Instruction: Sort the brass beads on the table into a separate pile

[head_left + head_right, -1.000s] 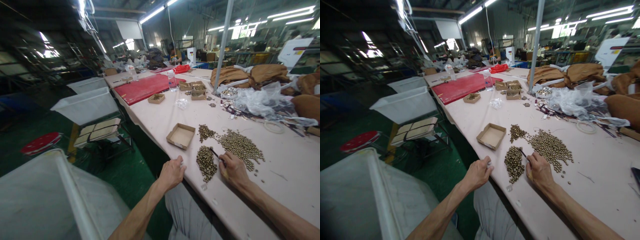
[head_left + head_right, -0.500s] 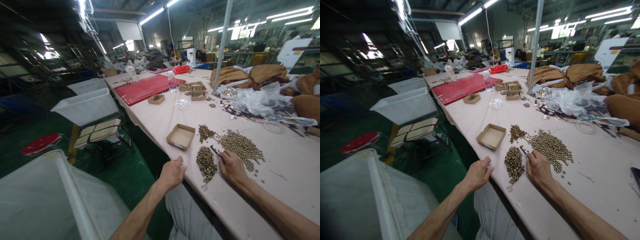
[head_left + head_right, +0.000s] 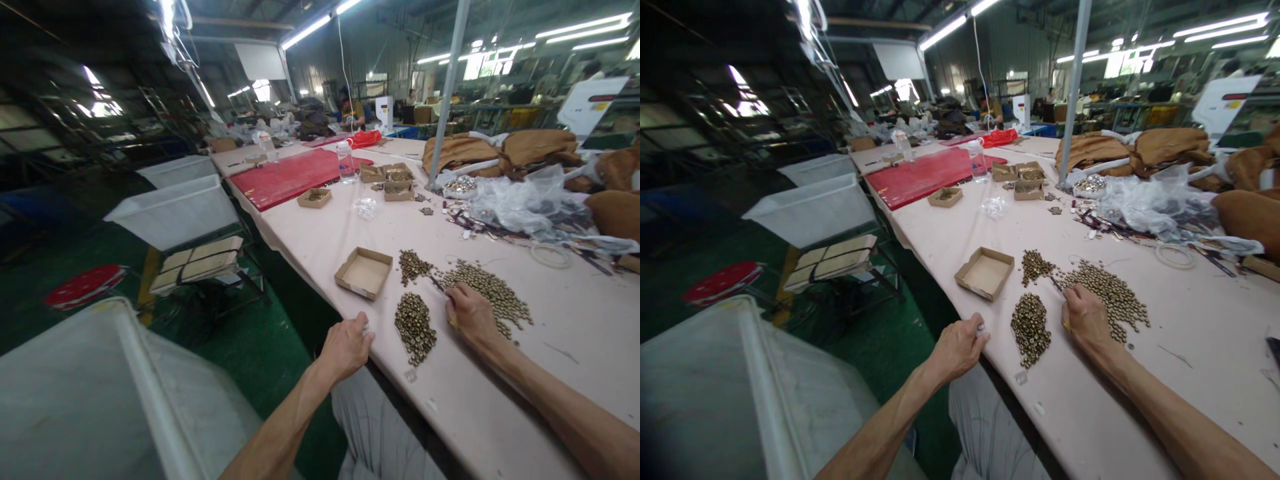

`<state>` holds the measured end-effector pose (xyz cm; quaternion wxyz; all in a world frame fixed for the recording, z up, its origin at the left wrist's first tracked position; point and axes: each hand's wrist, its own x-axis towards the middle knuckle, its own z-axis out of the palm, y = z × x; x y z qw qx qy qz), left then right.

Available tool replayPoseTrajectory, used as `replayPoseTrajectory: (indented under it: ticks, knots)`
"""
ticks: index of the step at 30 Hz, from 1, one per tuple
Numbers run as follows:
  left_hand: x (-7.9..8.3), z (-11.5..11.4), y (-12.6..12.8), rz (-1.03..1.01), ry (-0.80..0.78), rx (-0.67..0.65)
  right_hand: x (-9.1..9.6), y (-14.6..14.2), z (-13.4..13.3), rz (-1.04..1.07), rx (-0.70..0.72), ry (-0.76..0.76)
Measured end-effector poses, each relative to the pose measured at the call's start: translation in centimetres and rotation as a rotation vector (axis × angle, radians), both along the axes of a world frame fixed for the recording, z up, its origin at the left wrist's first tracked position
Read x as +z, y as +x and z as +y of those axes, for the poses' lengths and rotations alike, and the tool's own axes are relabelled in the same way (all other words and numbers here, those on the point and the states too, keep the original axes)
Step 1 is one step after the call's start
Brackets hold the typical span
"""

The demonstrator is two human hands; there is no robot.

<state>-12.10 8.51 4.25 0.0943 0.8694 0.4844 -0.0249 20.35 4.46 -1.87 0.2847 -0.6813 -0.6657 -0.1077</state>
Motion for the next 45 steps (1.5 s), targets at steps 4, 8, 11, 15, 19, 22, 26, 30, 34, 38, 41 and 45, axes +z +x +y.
replayPoseTrajectory:
  ticks: [4, 8, 11, 15, 19, 22, 26, 30, 34, 38, 41, 45]
  knots:
    - [-0.1, 0.0, 0.2, -0.011, -0.016, 0.003, 0.2, 0.4, -4.7, 0.072, 0.106, 0.034]
    - [-0.1, 0.1, 0.5, -0.006, -0.034, 0.005, 0.2, -0.7, -10.1, 0.174, 0.234, 0.008]
    - [0.0, 0.1, 0.7, 0.001, -0.034, 0.010, -0.1, -1.8, -12.2, 0.209, 0.291, -0.007]
    - [0.3, -0.1, 0.9, 0.014, -0.014, 0.019, -0.6, -2.4, -12.1, 0.184, 0.278, -0.018]
    - [0.3, -0.1, 0.9, 0.009, -0.006, 0.012, -0.6, -2.3, -11.4, 0.188, 0.237, 0.009]
    - [0.1, -0.1, 0.9, 0.000, 0.004, 0.009, 0.1, -2.1, -12.1, 0.219, 0.263, 0.034]
    - [-0.2, 0.1, 0.8, 0.005, -0.003, 0.013, 1.0, -1.9, -14.3, 0.259, 0.378, 0.000]
    - [-0.4, 0.1, 0.8, -0.001, -0.008, 0.009, 0.8, -1.6, -16.1, 0.244, 0.465, -0.076]
    - [-0.4, 0.1, 0.8, 0.001, 0.002, 0.009, 0.1, -1.3, -15.8, 0.205, 0.402, -0.082]
    - [-0.3, 0.1, 0.9, 0.008, 0.010, 0.008, -0.2, -0.9, -14.5, 0.186, 0.384, -0.068]
    - [-0.2, 0.0, 0.9, 0.022, 0.013, 0.022, -0.3, -0.6, -13.6, 0.148, 0.373, -0.067]
    - [0.2, -0.1, 1.1, 0.028, 0.001, 0.018, -0.5, 0.1, -12.6, 0.092, 0.363, -0.053]
